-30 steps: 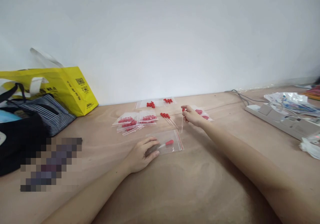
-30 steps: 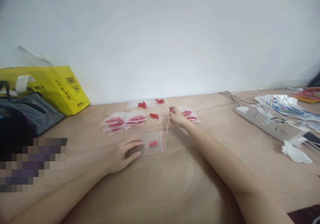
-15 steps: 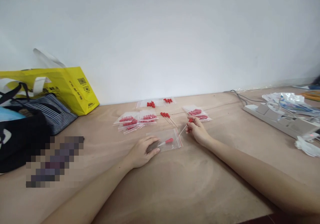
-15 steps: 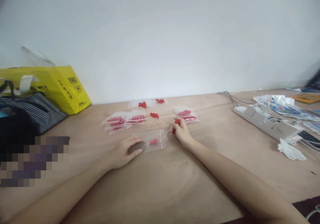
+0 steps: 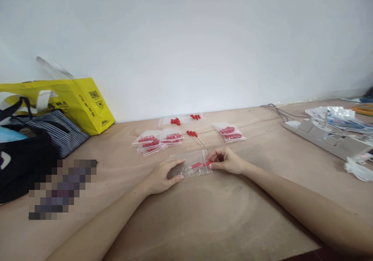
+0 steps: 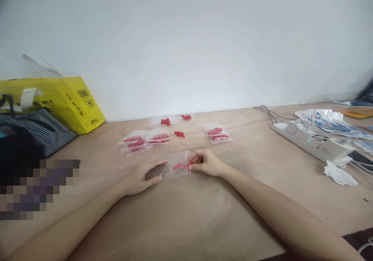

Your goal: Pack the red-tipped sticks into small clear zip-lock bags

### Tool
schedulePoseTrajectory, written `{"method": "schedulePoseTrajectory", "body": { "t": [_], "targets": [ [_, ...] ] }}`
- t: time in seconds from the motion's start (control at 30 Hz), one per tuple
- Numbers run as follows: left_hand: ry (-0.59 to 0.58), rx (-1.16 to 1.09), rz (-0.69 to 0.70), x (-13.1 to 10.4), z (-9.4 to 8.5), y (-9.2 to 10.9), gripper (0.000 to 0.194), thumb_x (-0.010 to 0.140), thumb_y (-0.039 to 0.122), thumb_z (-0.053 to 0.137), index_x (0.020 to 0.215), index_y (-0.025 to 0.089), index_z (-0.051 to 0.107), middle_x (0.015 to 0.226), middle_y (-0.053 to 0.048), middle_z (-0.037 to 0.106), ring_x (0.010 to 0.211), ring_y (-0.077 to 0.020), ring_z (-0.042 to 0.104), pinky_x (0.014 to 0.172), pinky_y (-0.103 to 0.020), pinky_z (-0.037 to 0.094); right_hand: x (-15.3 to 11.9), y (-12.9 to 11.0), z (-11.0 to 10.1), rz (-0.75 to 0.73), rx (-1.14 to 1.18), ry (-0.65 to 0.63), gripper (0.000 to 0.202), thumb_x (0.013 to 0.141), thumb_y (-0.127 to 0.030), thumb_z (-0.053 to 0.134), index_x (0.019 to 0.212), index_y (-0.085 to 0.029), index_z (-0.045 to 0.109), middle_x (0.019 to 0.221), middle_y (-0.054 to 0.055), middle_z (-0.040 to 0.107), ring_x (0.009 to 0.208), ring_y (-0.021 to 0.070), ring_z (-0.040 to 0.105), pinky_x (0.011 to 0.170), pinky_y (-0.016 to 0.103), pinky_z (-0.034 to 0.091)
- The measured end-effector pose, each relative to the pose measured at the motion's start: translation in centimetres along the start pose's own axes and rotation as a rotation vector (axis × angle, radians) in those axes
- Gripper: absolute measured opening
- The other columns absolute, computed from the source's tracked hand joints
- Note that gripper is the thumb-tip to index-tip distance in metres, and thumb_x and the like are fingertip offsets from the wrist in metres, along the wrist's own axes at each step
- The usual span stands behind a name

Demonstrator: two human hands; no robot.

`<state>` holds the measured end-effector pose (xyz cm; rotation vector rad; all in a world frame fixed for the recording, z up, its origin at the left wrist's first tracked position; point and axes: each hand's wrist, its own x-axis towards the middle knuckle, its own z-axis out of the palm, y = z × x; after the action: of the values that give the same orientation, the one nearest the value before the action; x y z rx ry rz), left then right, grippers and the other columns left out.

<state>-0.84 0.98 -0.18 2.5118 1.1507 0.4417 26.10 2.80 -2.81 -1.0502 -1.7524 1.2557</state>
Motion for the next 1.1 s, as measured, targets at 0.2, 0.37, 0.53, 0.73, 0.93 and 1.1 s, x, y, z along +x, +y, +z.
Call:
{"method": "schedulePoseTrajectory", "body": {
  "t": [0.2, 0.37, 0.53, 0.73, 0.93, 1.1],
  "targets": [
    [0.012, 0.013, 0.011, 0.1, 0.0, 0.2, 0.044, 0.079, 0.037, 0.052, 0.120, 0.021, 0.047, 0.119, -0.006, 0.054, 0.105, -0.0219, 0.051, 0.089, -0.035, 0.041, 0.0, -0.3, 0.7, -0.056, -0.010, -0.060, 0.028, 0.066, -0.038, 0.064, 0.079, -0.013, 0.063, 0.058, -0.002, 0.056, 0.049, 0.0062, 0.042, 0.047, 0.020, 0.032],
    [0.019, 0.000, 0.016, 0.1, 0.1, 0.2, 0.043, 0.079, 0.036, 0.052, 0.119, 0.023, 0.048, 0.117, -0.005, 0.055, 0.104, -0.0217, 0.051, 0.089, -0.036, 0.040, 0.2, -0.6, 0.8, -0.075, 0.044, -0.154, 0.027, 0.067, -0.037, 0.064, 0.081, -0.014, 0.063, 0.068, 0.001, 0.062, 0.057, 0.0091, 0.051, 0.056, 0.022, 0.039],
    [0.029, -0.005, 0.056, 0.3, 0.0, 0.2, 0.041, 0.079, 0.033, 0.052, 0.118, 0.022, 0.049, 0.117, -0.006, 0.055, 0.106, -0.0217, 0.050, 0.091, -0.038, 0.039, 1.1, -0.9, 1.5, -0.094, 0.013, -0.222, 0.024, 0.066, -0.039, 0.063, 0.068, -0.015, 0.060, 0.060, -0.002, 0.058, 0.054, 0.0082, 0.050, 0.054, 0.021, 0.039],
    [0.034, 0.006, 0.059, 0.2, 0.0, 0.1, 0.041, 0.079, 0.033, 0.053, 0.119, 0.022, 0.048, 0.118, -0.006, 0.055, 0.107, -0.0217, 0.050, 0.092, -0.037, 0.039, 1.6, -0.4, 2.1, -0.066, -0.009, -0.098, 0.028, 0.064, -0.041, 0.064, 0.071, -0.014, 0.060, 0.063, 0.000, 0.061, 0.056, 0.0095, 0.053, 0.053, 0.021, 0.040],
    [0.022, 0.006, 0.049, 0.2, 0.0, 0.1, 0.042, 0.079, 0.032, 0.053, 0.119, 0.022, 0.048, 0.119, -0.006, 0.054, 0.108, -0.0222, 0.049, 0.093, -0.038, 0.038, 1.6, -0.4, 1.7, -0.015, 0.079, -0.217, 0.043, 0.053, -0.035, 0.074, 0.088, -0.014, 0.060, 0.075, 0.003, 0.065, 0.061, 0.0114, 0.057, 0.058, 0.023, 0.044],
    [0.024, 0.005, 0.050, 0.2, 0.0, 0.0, 0.042, 0.080, 0.032, 0.052, 0.120, 0.022, 0.047, 0.118, -0.006, 0.054, 0.107, -0.0220, 0.050, 0.091, -0.037, 0.040, 1.9, 0.1, 2.9, -0.011, -0.095, 0.044, 0.029, 0.056, -0.038, 0.071, 0.073, -0.016, 0.063, 0.065, 0.001, 0.063, 0.059, 0.0123, 0.057, 0.055, 0.023, 0.043]
  ]
}}
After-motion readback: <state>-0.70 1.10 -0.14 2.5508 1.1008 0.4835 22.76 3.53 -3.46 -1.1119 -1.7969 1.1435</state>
